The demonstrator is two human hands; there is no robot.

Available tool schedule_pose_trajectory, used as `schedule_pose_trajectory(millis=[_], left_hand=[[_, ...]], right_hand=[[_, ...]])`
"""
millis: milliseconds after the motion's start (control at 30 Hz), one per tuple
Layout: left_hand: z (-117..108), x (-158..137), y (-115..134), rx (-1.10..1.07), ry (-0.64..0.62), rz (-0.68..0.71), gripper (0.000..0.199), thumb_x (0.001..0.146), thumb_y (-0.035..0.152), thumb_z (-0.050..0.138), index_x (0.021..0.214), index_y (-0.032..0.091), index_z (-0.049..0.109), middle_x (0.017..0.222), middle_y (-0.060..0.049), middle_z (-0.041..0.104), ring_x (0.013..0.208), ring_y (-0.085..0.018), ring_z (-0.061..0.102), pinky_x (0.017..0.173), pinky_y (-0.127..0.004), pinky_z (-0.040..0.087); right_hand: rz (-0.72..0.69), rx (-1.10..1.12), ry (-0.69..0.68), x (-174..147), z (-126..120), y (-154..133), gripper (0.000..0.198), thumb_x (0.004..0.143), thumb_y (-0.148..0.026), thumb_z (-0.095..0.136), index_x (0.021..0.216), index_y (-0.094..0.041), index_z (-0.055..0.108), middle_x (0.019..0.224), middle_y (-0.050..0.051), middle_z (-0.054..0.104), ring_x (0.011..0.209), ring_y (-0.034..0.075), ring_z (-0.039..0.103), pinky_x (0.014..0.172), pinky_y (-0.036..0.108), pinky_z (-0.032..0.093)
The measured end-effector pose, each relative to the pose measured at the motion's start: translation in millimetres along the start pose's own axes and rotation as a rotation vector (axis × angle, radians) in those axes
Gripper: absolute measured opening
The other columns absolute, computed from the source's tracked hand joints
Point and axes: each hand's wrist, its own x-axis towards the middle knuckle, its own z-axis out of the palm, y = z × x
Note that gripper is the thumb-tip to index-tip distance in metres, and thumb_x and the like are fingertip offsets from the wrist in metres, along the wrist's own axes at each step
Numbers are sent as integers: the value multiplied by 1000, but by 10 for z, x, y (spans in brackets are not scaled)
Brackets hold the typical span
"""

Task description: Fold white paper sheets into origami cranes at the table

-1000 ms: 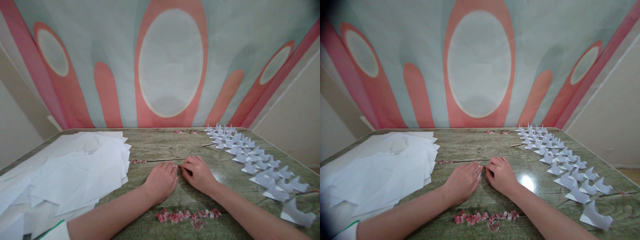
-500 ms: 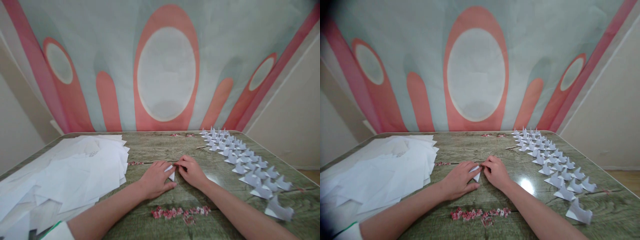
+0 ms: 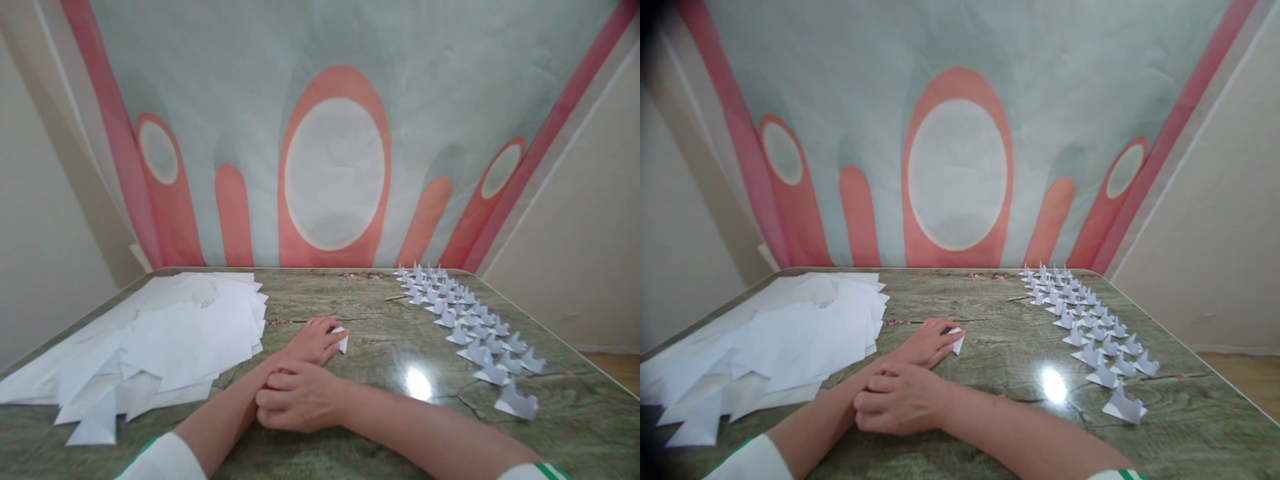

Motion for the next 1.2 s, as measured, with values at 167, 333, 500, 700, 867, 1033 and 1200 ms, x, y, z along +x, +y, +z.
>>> schedule_pose_trajectory(millis=[167, 333, 500, 700, 867, 1033, 1200], left_hand=[[-43, -41, 36, -20, 26, -1, 36, 91, 34, 39, 126, 32, 46, 123, -4, 48, 115, -21, 40, 99, -41, 30], [12, -13, -44, -52, 1, 25, 33, 89, 35, 43, 122, 35, 50, 125, -3, 48, 115, -22, 40, 98, -41, 31], [105, 36, -168, -78, -54, -12, 30, 84, 35, 53, 114, 38, 56, 129, 0, 46, 121, -23, 36, 101, -41, 27], [44, 1, -89, -131, 29, -59, 41, 83, 31, 55, 122, 22, 51, 123, -6, 52, 116, -22, 42, 100, -39, 33], [-94, -36, 73, -104, 53, 19, 20, 85, 26, 52, 100, 28, 65, 114, -4, 53, 109, -21, 44, 97, -39, 33], [-131, -22, 120, -35, 35, 30, 22, 87, 26, 48, 103, 30, 63, 105, -4, 55, 101, -21, 46, 91, -38, 36], [-186, -47, 183, 18, -4, 51, 28, 86, 23, 47, 112, 29, 58, 109, -5, 55, 105, -22, 46, 93, -39, 34]], right_hand=[[-135, -19, 114, 121, 48, -14, 29, 93, -19, 32, 107, -26, 56, 127, -5, 47, 106, 15, 41, 90, 30, 33], [-104, -5, 29, -55, 47, 81, 29, 93, -18, 33, 108, -23, 57, 115, -3, 54, 100, 15, 44, 83, 30, 35], [13, 22, -119, -309, -4, 164, 19, 88, -17, 44, 84, -17, 62, 102, 1, 59, 91, 16, 46, 79, 32, 36], [388, 57, 80, -715, -41, 261, 16, 87, -17, 47, 87, -18, 62, 93, 4, 63, 86, 16, 49, 78, 33, 39], [895, 135, 75, -1157, -52, 468, 25, 81, -6, 47, 88, -20, 67, 85, 4, 63, 83, 17, 52, 74, 31, 42], [887, 188, -3, -1411, 6, 494, 29, 82, -6, 47, 94, -22, 68, 88, 3, 64, 84, 16, 52, 75, 30, 43], [864, 126, -52, -1428, 33, 430, 24, 86, -13, 48, 99, -21, 67, 90, 6, 63, 85, 18, 51, 75, 31, 42]])
